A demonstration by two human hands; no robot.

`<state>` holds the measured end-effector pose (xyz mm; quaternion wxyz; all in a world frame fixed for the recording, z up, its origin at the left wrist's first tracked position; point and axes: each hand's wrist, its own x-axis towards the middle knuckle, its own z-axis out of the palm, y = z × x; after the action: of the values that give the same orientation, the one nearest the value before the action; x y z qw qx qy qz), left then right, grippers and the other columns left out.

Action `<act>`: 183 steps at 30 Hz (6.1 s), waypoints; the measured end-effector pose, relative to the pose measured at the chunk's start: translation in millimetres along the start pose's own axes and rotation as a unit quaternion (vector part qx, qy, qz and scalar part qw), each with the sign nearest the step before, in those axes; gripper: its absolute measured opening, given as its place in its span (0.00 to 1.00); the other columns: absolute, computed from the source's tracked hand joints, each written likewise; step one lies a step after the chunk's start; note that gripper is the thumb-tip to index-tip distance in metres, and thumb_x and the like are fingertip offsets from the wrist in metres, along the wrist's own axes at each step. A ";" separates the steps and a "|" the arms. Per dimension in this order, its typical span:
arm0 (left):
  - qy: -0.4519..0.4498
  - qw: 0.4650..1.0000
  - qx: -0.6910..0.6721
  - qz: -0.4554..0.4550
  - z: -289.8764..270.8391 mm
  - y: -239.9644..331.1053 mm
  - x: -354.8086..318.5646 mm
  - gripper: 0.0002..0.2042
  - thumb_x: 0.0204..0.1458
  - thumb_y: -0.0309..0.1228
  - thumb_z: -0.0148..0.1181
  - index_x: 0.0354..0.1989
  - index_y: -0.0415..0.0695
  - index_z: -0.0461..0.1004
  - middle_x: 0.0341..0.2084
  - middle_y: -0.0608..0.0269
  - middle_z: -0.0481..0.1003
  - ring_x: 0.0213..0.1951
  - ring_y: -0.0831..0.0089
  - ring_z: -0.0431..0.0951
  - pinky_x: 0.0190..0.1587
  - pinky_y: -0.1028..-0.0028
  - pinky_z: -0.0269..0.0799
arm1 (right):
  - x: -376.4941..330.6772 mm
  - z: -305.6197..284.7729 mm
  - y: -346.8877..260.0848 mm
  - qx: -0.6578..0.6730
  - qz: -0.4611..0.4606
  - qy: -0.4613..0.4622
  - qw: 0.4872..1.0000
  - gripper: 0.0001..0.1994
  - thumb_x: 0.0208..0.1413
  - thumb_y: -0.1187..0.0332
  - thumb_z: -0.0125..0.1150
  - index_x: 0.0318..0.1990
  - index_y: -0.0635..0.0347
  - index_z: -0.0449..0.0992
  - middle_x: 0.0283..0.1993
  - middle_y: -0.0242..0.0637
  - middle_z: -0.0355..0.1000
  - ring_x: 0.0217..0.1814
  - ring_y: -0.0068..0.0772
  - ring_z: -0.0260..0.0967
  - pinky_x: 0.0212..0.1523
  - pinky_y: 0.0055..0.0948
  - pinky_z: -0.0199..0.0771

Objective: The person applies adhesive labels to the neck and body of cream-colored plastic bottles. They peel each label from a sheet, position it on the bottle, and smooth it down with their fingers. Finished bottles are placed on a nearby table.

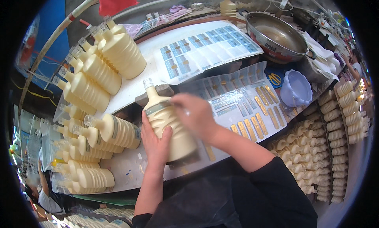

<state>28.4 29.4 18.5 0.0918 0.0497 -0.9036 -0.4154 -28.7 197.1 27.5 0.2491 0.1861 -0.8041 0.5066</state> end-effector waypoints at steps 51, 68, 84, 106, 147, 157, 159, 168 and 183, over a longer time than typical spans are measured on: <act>-0.024 0.965 -0.254 -0.052 5.4 -13.7 -39.9 0.44 0.59 0.37 0.61 0.78 0.37 0.43 0.71 0.46 0.57 0.71 0.58 0.59 0.74 0.62 0.51 | 95.4 -102.1 97.3 -0.360 0.071 0.006 0.930 0.13 0.60 0.63 0.59 0.45 0.61 0.83 0.45 0.51 0.79 0.47 0.56 0.78 0.49 0.48 0.78; -0.009 0.967 -0.252 -0.020 6.1 -18.4 -40.6 0.45 0.60 0.43 0.64 0.77 0.34 0.45 0.70 0.44 0.59 0.69 0.58 0.61 0.73 0.61 0.53 | 106.4 -130.7 116.3 -0.480 -0.005 -0.244 0.843 0.14 0.58 0.75 0.54 0.50 0.60 0.80 0.51 0.45 0.77 0.51 0.48 0.78 0.50 0.44 0.79; 0.043 0.963 -0.263 -0.026 4.9 -32.4 -62.6 0.31 0.60 0.34 0.60 0.71 0.36 0.62 0.60 0.49 0.68 0.58 0.62 0.70 0.61 0.64 0.66 | -25.7 -55.3 -35.0 -0.112 -0.207 -0.189 0.953 0.10 0.53 0.72 0.65 0.43 0.61 0.83 0.39 0.39 0.80 0.32 0.39 0.80 0.31 0.34 0.79; 0.032 0.919 -0.388 -0.059 12.7 -36.5 -68.7 0.36 0.59 0.33 0.61 0.76 0.39 0.55 0.68 0.44 0.60 0.69 0.55 0.63 0.72 0.60 0.56 | -68.8 -45.6 -44.1 -0.079 0.208 -0.230 0.947 0.26 0.59 0.53 0.67 0.58 0.63 0.72 0.36 0.46 0.74 0.38 0.50 0.76 0.39 0.40 0.76; 0.016 0.928 -0.366 -0.066 13.1 -28.4 -72.1 0.42 0.53 0.29 0.66 0.76 0.40 0.53 0.67 0.49 0.59 0.69 0.58 0.63 0.70 0.61 0.62 | -62.6 -33.0 -38.8 -0.029 0.321 -0.273 0.906 0.42 0.47 0.49 0.75 0.63 0.65 0.66 0.40 0.45 0.74 0.43 0.43 0.76 0.46 0.37 0.76; 0.013 0.924 -0.377 -0.058 12.3 -30.0 -73.1 0.43 0.51 0.28 0.67 0.76 0.39 0.52 0.65 0.49 0.59 0.68 0.58 0.64 0.69 0.62 0.63 | -70.7 -27.6 -31.4 -0.021 0.308 -0.242 0.920 0.41 0.46 0.50 0.78 0.63 0.64 0.68 0.32 0.31 0.67 0.35 0.26 0.70 0.38 0.29 0.73; 0.010 0.926 -0.373 -0.062 12.1 -29.3 -73.1 0.43 0.51 0.28 0.67 0.76 0.39 0.52 0.65 0.49 0.59 0.68 0.58 0.64 0.69 0.62 0.64 | -67.9 -28.7 -33.1 -0.024 0.320 -0.255 0.912 0.42 0.45 0.49 0.77 0.63 0.66 0.67 0.36 0.39 0.71 0.39 0.35 0.73 0.43 0.33 0.74; 0.009 0.918 -0.392 -0.059 12.5 -29.2 -73.2 0.43 0.52 0.27 0.66 0.77 0.39 0.51 0.66 0.49 0.58 0.68 0.59 0.64 0.67 0.63 0.67 | -61.5 -30.8 -39.4 -0.027 0.340 -0.275 0.899 0.44 0.44 0.47 0.75 0.63 0.68 0.65 0.45 0.55 0.78 0.49 0.52 0.79 0.53 0.41 0.77; 0.026 0.877 -0.478 -0.034 17.9 -50.5 -76.6 0.27 0.70 0.26 0.48 0.77 0.40 0.54 0.70 0.52 0.64 0.68 0.66 0.66 0.72 0.65 0.58 | -80.8 -38.6 -4.5 0.183 0.342 -0.261 0.884 0.29 0.66 0.57 0.63 0.68 0.65 0.66 0.39 0.32 0.72 0.39 0.20 0.68 0.42 0.23 0.71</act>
<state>100.3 22.6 -40.9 0.1137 0.0409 -0.5903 -0.7981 47.1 234.0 -2.8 -0.1967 0.0669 -0.7470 0.6315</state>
